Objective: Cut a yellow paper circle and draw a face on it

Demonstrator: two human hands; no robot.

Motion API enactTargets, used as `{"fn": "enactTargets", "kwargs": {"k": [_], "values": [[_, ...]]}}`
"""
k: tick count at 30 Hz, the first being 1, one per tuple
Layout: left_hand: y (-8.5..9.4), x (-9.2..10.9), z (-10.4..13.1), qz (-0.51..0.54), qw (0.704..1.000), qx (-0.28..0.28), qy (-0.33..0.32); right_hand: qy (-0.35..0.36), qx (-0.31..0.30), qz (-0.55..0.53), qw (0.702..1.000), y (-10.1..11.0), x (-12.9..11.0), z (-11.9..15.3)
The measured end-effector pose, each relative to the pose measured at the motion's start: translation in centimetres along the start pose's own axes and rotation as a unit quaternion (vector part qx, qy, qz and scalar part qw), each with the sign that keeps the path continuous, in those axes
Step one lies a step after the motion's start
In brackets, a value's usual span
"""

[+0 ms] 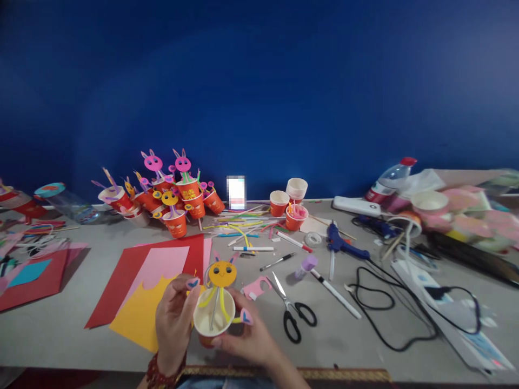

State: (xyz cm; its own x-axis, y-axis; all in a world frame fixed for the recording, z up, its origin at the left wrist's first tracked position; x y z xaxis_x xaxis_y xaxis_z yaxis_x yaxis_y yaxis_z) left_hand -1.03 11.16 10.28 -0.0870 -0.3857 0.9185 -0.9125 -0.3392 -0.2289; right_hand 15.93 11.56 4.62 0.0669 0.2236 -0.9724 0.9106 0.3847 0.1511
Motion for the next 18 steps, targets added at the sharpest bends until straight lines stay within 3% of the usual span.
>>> {"fn": "enactTargets", "kwargs": {"k": [3,14,18], "values": [[0.2,-1.0,0.1,0.001,0.999,-0.002,0.038,-0.004,0.001,-0.002,1.000,0.1,-0.2,-0.2],[0.0,-0.9,-0.6,0.003,0.999,0.007,0.046,-0.014,0.000,-0.018,1.000,0.1,-0.3,-0.3],[0.2,-1.7,-0.2,0.001,0.998,-0.025,0.063,-0.039,-0.011,-0.053,0.998,0.0,0.0,-0.4]]}}
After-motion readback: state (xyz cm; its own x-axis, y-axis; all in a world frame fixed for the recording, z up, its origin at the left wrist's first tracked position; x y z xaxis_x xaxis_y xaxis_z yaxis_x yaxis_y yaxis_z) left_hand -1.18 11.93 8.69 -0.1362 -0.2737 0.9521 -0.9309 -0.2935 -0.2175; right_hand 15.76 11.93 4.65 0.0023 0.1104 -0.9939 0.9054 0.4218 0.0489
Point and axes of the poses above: each hand's wrist, its own z-axis away from the middle knuckle, its own y-axis out of the back of the hand, x = y × z, the point moved 9 cm from there along -z, towards the middle knuckle, and after that the axes turned 13 degrees about z, right-handed, at the moved point
